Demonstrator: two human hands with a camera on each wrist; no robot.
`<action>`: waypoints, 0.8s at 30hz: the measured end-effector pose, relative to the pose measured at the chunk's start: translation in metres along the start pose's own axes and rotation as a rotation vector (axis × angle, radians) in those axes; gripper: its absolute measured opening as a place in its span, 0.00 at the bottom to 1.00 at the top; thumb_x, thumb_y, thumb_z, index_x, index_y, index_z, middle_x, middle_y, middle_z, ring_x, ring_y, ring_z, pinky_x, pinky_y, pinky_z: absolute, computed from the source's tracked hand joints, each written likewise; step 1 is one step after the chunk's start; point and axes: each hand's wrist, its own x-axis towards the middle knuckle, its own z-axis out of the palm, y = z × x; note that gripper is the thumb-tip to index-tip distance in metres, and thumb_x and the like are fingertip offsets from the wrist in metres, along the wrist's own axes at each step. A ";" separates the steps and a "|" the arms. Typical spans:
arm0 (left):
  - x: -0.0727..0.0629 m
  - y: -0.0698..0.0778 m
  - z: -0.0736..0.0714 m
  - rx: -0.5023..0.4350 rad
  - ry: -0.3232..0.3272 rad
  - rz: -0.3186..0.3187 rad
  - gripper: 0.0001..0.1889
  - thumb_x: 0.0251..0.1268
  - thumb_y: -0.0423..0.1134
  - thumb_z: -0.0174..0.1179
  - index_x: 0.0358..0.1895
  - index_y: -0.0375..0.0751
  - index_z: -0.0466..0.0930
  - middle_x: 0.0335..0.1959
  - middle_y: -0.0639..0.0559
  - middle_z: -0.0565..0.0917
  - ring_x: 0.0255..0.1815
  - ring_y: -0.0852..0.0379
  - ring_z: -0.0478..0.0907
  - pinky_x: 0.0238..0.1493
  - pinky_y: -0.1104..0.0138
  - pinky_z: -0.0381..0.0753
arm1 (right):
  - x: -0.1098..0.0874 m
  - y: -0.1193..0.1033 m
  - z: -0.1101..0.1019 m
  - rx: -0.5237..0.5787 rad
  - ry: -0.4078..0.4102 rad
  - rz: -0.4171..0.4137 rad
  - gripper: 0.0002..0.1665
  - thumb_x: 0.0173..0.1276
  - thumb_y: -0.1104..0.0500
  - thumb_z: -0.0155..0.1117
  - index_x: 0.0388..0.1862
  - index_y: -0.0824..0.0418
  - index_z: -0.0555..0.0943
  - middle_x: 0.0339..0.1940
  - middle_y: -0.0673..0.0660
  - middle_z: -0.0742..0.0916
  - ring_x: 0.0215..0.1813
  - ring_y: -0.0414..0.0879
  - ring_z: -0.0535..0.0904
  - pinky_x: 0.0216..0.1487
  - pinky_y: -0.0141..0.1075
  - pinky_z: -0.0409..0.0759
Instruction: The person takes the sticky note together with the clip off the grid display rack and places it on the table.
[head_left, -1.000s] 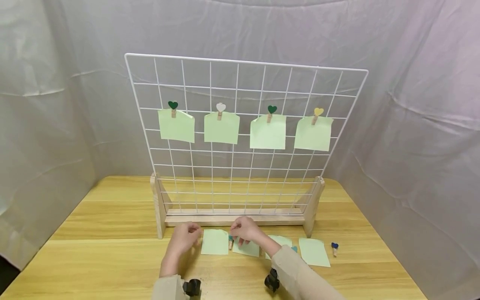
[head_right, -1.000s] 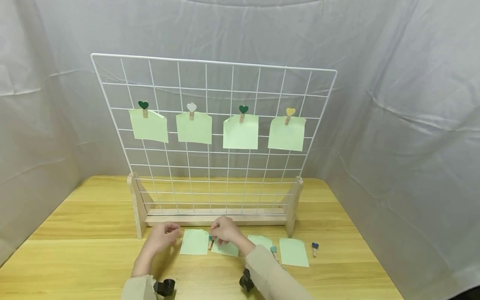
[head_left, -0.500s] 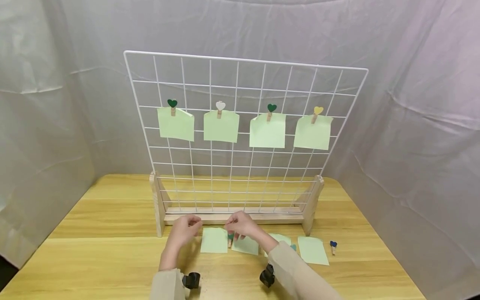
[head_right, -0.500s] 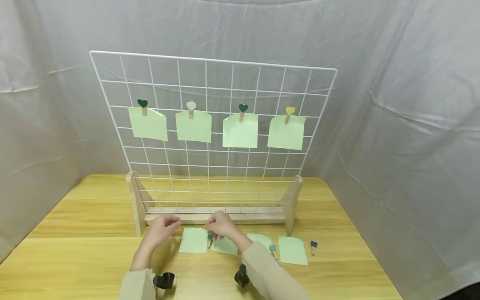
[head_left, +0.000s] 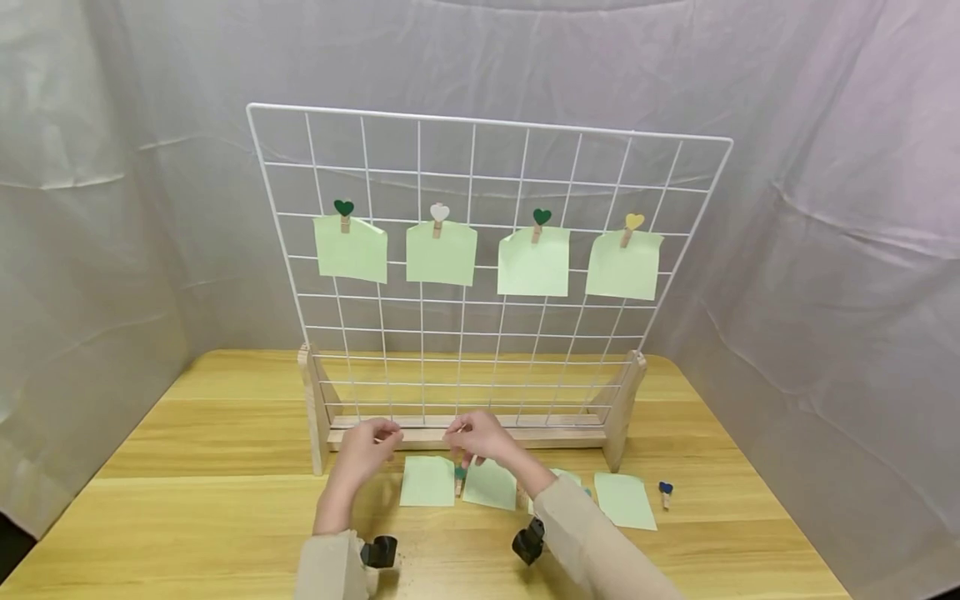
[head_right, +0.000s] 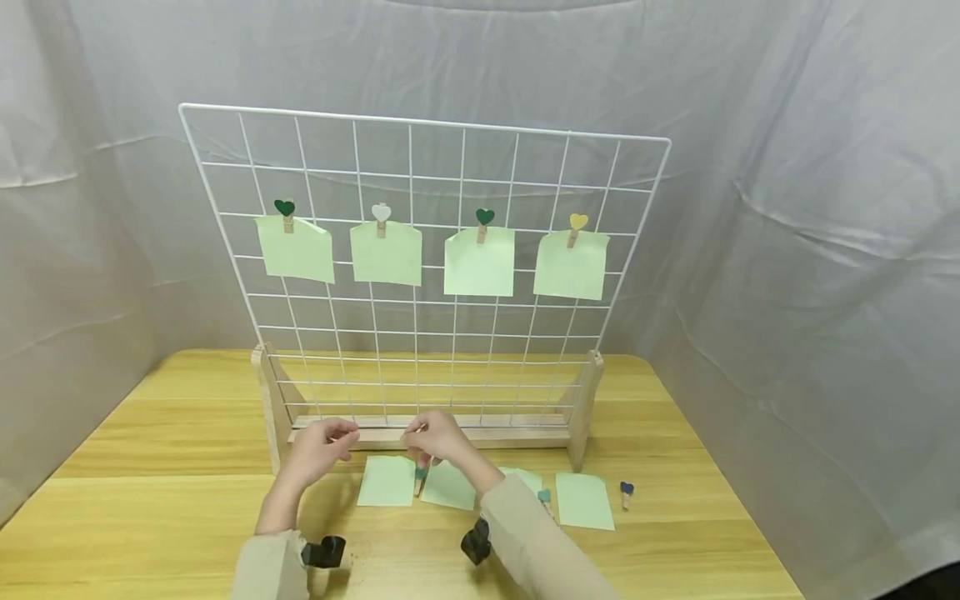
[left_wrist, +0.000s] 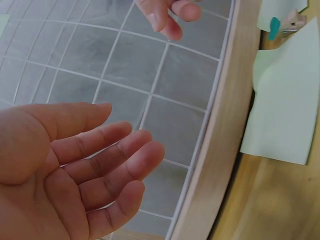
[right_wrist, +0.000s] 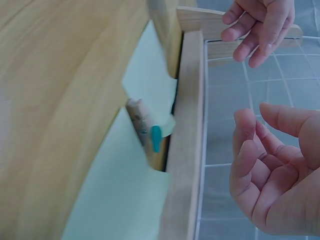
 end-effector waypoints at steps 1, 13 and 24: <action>0.000 0.001 -0.001 0.003 0.003 0.006 0.09 0.58 0.31 0.56 0.39 0.28 0.78 0.28 0.46 0.81 0.23 0.52 0.77 0.24 0.66 0.74 | 0.000 -0.001 0.000 0.005 -0.001 0.000 0.07 0.62 0.61 0.58 0.33 0.65 0.79 0.25 0.63 0.83 0.15 0.49 0.77 0.12 0.28 0.67; 0.007 0.013 -0.006 0.015 0.014 0.020 0.11 0.60 0.34 0.56 0.41 0.29 0.78 0.28 0.46 0.80 0.24 0.52 0.77 0.23 0.67 0.72 | 0.005 -0.025 -0.006 0.031 -0.017 -0.028 0.09 0.64 0.60 0.57 0.36 0.65 0.79 0.26 0.61 0.82 0.23 0.63 0.77 0.12 0.31 0.66; 0.011 0.021 -0.016 0.032 0.038 0.042 0.11 0.60 0.35 0.54 0.41 0.30 0.78 0.29 0.48 0.81 0.24 0.54 0.77 0.23 0.67 0.74 | 0.010 -0.041 -0.010 -0.042 -0.015 -0.072 0.12 0.63 0.59 0.57 0.40 0.68 0.78 0.25 0.60 0.83 0.25 0.62 0.79 0.16 0.36 0.73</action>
